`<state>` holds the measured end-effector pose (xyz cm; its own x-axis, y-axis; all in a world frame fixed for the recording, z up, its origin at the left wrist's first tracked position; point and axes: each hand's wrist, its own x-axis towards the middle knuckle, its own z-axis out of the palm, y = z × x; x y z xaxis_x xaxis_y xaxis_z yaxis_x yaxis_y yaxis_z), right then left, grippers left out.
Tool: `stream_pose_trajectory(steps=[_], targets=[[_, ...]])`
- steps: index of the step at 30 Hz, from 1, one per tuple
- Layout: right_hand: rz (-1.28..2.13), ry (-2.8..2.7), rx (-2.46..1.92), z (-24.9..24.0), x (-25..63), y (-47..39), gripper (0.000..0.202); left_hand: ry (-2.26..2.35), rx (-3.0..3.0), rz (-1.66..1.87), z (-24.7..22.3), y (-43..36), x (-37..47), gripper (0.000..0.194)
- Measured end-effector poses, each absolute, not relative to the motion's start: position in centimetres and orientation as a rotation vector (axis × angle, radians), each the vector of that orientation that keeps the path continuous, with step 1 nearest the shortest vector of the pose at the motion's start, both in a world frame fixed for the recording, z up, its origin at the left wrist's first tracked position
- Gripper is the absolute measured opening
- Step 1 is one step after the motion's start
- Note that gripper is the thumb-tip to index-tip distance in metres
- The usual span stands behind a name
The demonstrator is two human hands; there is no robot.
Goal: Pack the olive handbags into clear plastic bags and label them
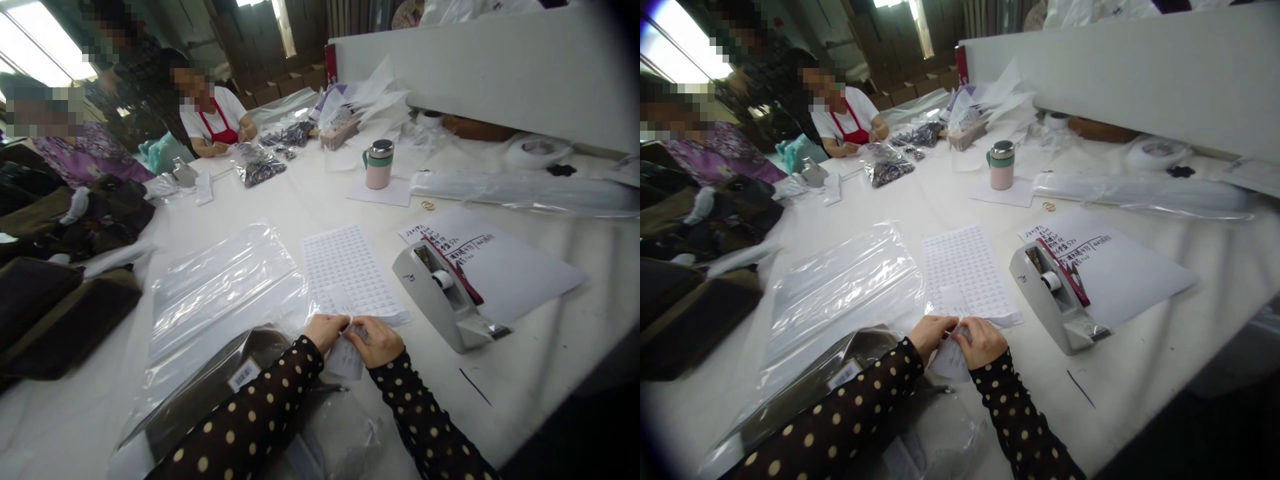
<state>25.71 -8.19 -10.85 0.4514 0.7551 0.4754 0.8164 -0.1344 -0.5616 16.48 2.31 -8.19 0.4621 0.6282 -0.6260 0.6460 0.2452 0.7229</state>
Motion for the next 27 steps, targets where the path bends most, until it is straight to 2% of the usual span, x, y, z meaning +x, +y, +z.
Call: stream_pose_trajectory(steps=[7,18,24,27], targets=[[-0.119,-1.273,-1.649,-10.2,23.9,-9.5,0.003,1.183,1.289,0.122,-6.4,-0.3,14.5,0.025],[-0.094,-1.241,-1.597,-9.7,23.6,-10.6,0.011,1.187,1.084,0.195,-6.5,-2.4,14.0,0.03],[-0.067,-1.239,-1.628,-9.7,24.0,-10.6,0.007,1.154,1.156,0.179,-6.6,-2.3,14.4,0.032],[-0.079,-1.214,-1.626,-9.7,23.9,-10.5,0.013,1.148,1.208,0.147,-6.5,-2.3,14.5,0.033]])
